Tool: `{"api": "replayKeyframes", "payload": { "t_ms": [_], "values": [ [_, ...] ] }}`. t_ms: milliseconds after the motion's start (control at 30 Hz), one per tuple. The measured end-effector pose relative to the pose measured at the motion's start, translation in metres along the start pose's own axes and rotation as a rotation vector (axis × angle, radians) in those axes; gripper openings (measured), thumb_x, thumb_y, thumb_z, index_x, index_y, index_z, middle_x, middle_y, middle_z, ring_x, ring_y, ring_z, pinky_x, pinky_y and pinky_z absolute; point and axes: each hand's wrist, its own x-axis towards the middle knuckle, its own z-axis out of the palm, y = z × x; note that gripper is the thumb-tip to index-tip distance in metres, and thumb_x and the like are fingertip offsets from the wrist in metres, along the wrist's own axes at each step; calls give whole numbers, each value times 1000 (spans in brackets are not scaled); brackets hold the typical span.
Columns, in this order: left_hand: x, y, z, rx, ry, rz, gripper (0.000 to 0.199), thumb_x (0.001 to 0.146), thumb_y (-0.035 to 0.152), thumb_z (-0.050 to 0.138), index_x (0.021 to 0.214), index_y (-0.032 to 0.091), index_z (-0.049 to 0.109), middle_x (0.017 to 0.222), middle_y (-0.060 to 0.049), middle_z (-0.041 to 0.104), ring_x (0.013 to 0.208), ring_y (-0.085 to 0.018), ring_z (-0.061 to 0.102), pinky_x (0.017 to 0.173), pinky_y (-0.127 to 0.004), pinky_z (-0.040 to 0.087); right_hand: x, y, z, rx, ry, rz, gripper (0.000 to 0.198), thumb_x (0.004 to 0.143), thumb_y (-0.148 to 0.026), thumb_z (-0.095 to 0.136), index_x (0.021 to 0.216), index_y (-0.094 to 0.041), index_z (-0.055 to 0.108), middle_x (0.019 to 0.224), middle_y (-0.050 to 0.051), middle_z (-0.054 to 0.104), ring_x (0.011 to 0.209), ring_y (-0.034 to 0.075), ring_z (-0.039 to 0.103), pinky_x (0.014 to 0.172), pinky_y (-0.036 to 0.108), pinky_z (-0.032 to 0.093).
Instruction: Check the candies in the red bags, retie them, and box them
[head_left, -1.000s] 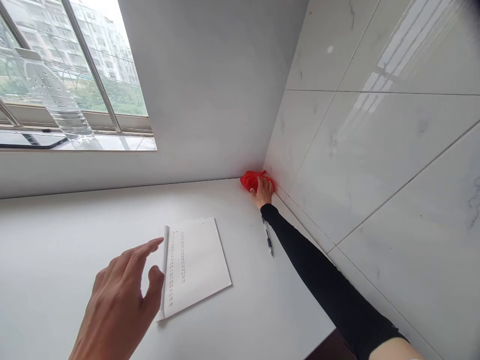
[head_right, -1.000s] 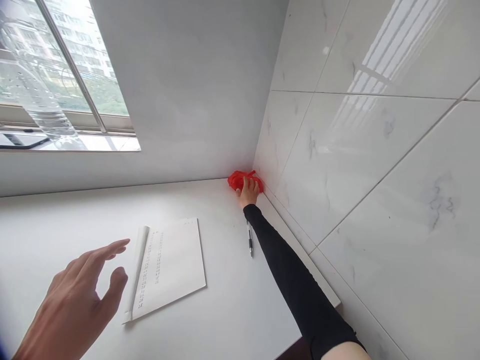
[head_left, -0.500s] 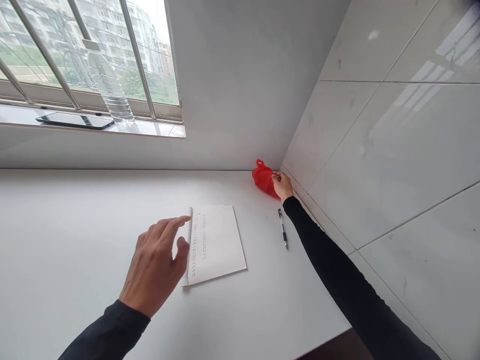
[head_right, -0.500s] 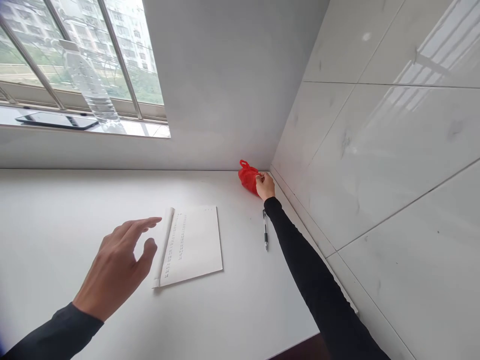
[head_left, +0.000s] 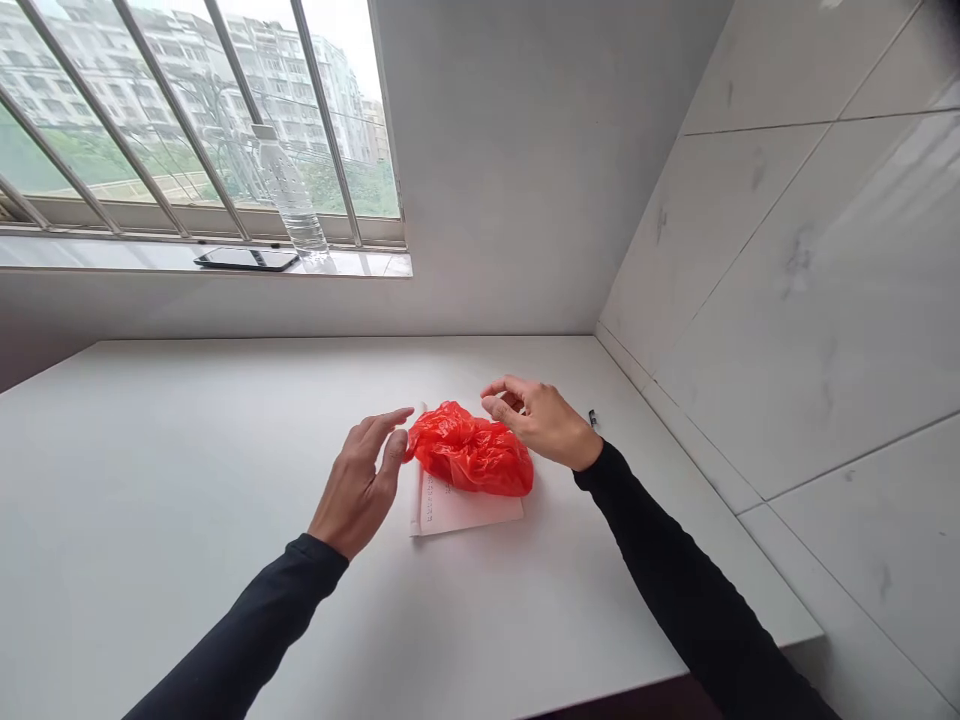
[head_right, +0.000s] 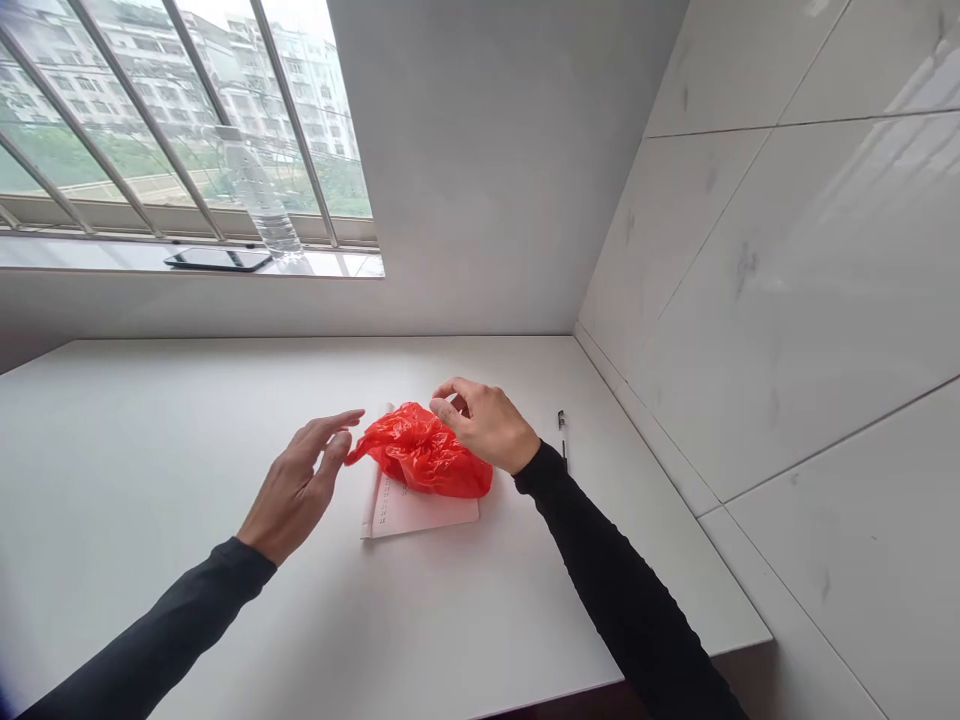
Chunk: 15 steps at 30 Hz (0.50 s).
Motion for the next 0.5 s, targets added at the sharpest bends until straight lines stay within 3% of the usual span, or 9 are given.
{"api": "replayKeyframes", "payload": {
  "t_ms": [67, 133, 233, 300, 400, 500],
  "values": [
    [-1, 4, 0, 3, -86, 89, 46, 104, 43, 39, 147, 30, 51, 147, -6, 56, 139, -27, 45, 111, -49, 43, 3, 4, -3, -88, -32, -1, 34, 97, -49, 57, 113, -22, 69, 93, 3, 72, 79, 18, 63, 74, 32, 47],
    [-2, 6, 1, 27, -166, 141, 48, 105, 42, 38, 152, 34, 45, 146, -4, 59, 142, -26, 43, 114, -51, 40, 5, 11, -1, -172, -151, -40, 41, 95, -50, 60, 122, -20, 66, 103, 7, 73, 91, 21, 65, 79, 33, 48],
    [-2, 4, 2, 86, -244, 83, 49, 105, 42, 34, 153, 32, 45, 111, -6, 72, 109, -26, 62, 98, -48, 50, 4, 23, 6, -299, -269, -78, 51, 91, -41, 65, 133, -13, 61, 112, 14, 71, 108, 29, 63, 85, 37, 48],
    [-3, 0, 3, 138, -288, 86, 51, 103, 43, 39, 152, 30, 45, 91, -4, 71, 88, -24, 62, 90, -47, 52, 3, 29, 11, -333, -302, -82, 50, 90, -31, 65, 135, -11, 59, 104, 14, 72, 102, 29, 64, 81, 36, 48],
    [-4, -7, 7, 207, -343, 199, 43, 98, 43, 51, 138, 31, 60, 77, -1, 67, 77, -23, 58, 88, -47, 49, 3, 33, 14, -317, -366, -109, 46, 89, -24, 63, 134, -16, 60, 92, 8, 72, 88, 24, 65, 75, 32, 47],
    [-3, -9, 11, 245, -352, 244, 25, 96, 39, 52, 104, 28, 72, 68, 0, 63, 71, -22, 56, 81, -43, 48, 3, 31, 10, -306, -400, -132, 42, 88, -20, 62, 130, -19, 64, 92, 6, 71, 86, 22, 65, 73, 30, 47]
  ]
}}
